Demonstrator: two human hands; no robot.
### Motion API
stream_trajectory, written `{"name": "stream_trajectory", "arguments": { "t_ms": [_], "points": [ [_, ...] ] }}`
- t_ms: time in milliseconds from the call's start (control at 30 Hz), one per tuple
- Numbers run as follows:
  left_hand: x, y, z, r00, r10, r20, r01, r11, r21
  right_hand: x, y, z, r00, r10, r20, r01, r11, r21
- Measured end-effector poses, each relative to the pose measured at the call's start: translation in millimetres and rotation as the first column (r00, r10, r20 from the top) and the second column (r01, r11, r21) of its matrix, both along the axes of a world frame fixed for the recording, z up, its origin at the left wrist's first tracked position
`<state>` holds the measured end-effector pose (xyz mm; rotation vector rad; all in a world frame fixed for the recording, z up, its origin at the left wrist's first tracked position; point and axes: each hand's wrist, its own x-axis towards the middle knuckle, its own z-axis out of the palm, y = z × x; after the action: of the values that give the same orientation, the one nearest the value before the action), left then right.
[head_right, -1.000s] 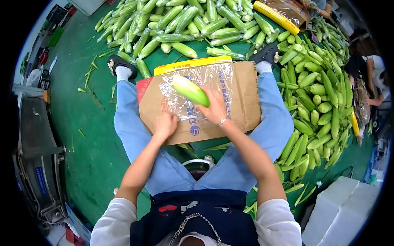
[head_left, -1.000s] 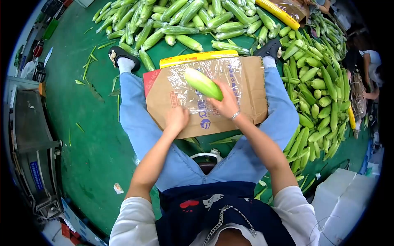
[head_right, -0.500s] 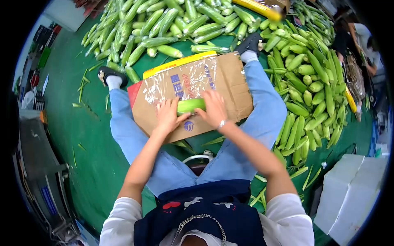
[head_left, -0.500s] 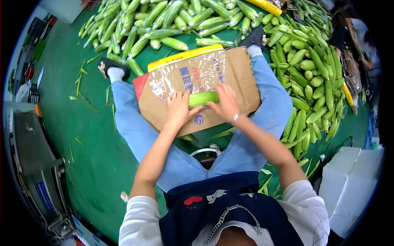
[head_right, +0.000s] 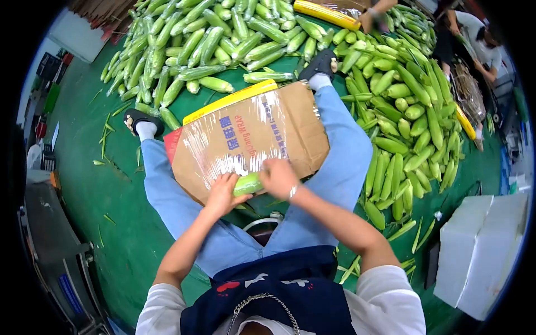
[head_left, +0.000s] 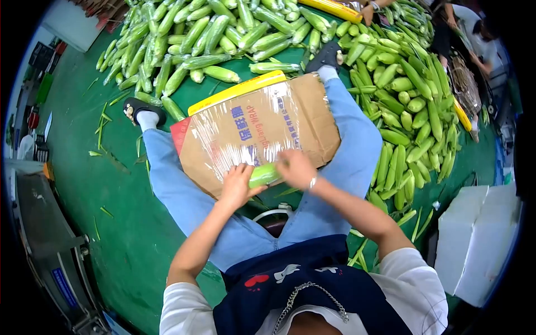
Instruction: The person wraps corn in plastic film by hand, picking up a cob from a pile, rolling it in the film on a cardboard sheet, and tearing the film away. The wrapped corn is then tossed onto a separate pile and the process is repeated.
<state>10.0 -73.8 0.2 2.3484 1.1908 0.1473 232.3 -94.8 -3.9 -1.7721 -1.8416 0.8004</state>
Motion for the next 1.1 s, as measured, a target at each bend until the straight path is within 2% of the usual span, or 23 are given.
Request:
{"name": "stream_trajectory", "arguments": {
  "t_ms": [33,100,133,200,267,333,400,467,500,533,567,600,667,700,733,800,867,933,967,1000,1033,1067,1100],
  "points": [
    [-0.8,1.9,-1.6,1.000,0.014,-0.006,-0.014,1.000,0.000,-16.5,-18.6,-4.6,0.993,0.056,0.099,-0.075,0.978,0.194],
    [-1.7,13.4,-6.4,0.925,0.212,0.314,-0.259,0.959,0.115,-16.0,10.1,-18.4,0.991,0.046,0.127,-0.063,0.989,0.135],
    [-0.9,22.7,-7.9,0.926,0.215,0.311,-0.263,0.957,0.121,-12.8,31.1,-24.8,0.986,0.023,0.165,-0.036,0.997,0.075],
    [4.7,47.6,-5.8,0.941,0.271,0.205,-0.328,0.880,0.342,-16.9,90.7,-20.4,0.953,-0.035,0.300,-0.054,0.957,0.285],
    [8.9,69.4,-11.6,0.989,0.135,0.064,-0.149,0.904,0.401,-19.3,156.3,-13.7,0.901,0.222,0.372,-0.269,0.960,0.079],
    [4.8,98.5,-27.7,0.994,0.089,-0.069,-0.055,0.919,0.392,-31.2,183.8,-58.3,0.770,0.560,-0.307,-0.616,0.777,-0.129],
    [3.7,109.4,-29.7,0.999,-0.051,0.004,0.045,0.910,0.412,-24.0,176.1,-56.1,0.728,0.557,-0.400,-0.673,0.693,-0.260],
    [15.1,74.1,-21.5,0.985,0.012,0.171,-0.052,0.970,0.236,-17.4,162.7,-51.7,0.616,0.771,-0.165,-0.780,0.565,-0.271],
    [21.7,57.2,-17.8,0.992,0.057,0.109,-0.074,0.984,0.161,-13.0,151.9,-36.9,0.616,0.772,-0.158,-0.778,0.566,-0.273],
    [33.3,40.4,3.4,0.983,0.160,0.085,-0.151,0.984,-0.098,-16.0,131.9,-13.1,0.634,0.771,-0.067,-0.745,0.585,-0.321],
    [37.7,17.2,-1.8,0.889,0.315,0.332,-0.182,0.908,-0.377,-19.6,118.1,-0.3,0.640,0.768,0.025,-0.710,0.603,-0.362],
    [37.7,-4.6,-26.3,0.860,0.509,0.035,-0.250,0.480,-0.841,-20.8,106.6,-9.7,0.634,0.773,0.026,-0.716,0.600,-0.358],
    [34.5,-38.9,-18.1,0.768,0.639,-0.046,-0.078,0.021,-0.997,-23.1,82.8,-36.4,0.679,0.659,0.323,-0.672,0.735,-0.088],
    [27.0,-59.6,-11.6,0.690,0.694,-0.206,0.120,-0.390,-0.913,-26.0,73.4,-37.4,0.732,0.604,0.315,-0.623,0.781,-0.049],
    [13.5,-82.4,-11.5,0.768,0.628,-0.123,0.268,-0.489,-0.830,-25.1,68.1,-37.6,0.738,0.597,0.316,-0.613,0.788,-0.058],
    [-3.0,-106.0,-1.0,0.846,0.523,-0.103,0.166,-0.442,-0.882,-28.3,71.2,-36.5,0.785,0.580,0.217,-0.585,0.810,-0.046],
    [-22.4,-78.4,35.4,0.928,0.323,-0.188,-0.179,-0.056,-0.982,-22.6,51.9,-22.1,0.878,0.471,0.084,-0.478,0.872,0.107],
    [-35.5,-60.3,68.4,0.930,0.328,-0.167,-0.236,0.182,-0.955,2.9,18.8,37.1,0.846,0.528,-0.076,-0.523,0.793,-0.312],
    [-36.5,-52.7,84.4,0.943,0.265,-0.199,-0.248,0.166,-0.954,14.8,-16.2,14.1,0.868,0.459,-0.189,-0.479,0.874,-0.076],
    [-44.2,-70.5,76.1,0.961,0.179,-0.209,-0.237,0.154,-0.959,22.6,-50.5,9.2,0.854,0.402,-0.331,-0.477,0.859,-0.188],
    [-56.3,-97.9,56.6,0.991,0.070,-0.116,-0.130,0.256,-0.958,23.2,-90.7,25.2,0.808,0.383,-0.448,-0.449,0.892,-0.047],
    [-39.5,-96.5,46.0,0.999,-0.002,-0.044,-0.041,0.315,-0.948,21.8,-137.9,58.2,0.838,0.060,-0.543,-0.270,0.910,-0.316],
    [-23.1,-95.6,35.9,0.997,-0.074,0.023,0.049,0.370,-0.928,29.0,-173.8,68.9,0.870,-0.021,-0.493,-0.290,0.786,-0.546]
  ]
}}
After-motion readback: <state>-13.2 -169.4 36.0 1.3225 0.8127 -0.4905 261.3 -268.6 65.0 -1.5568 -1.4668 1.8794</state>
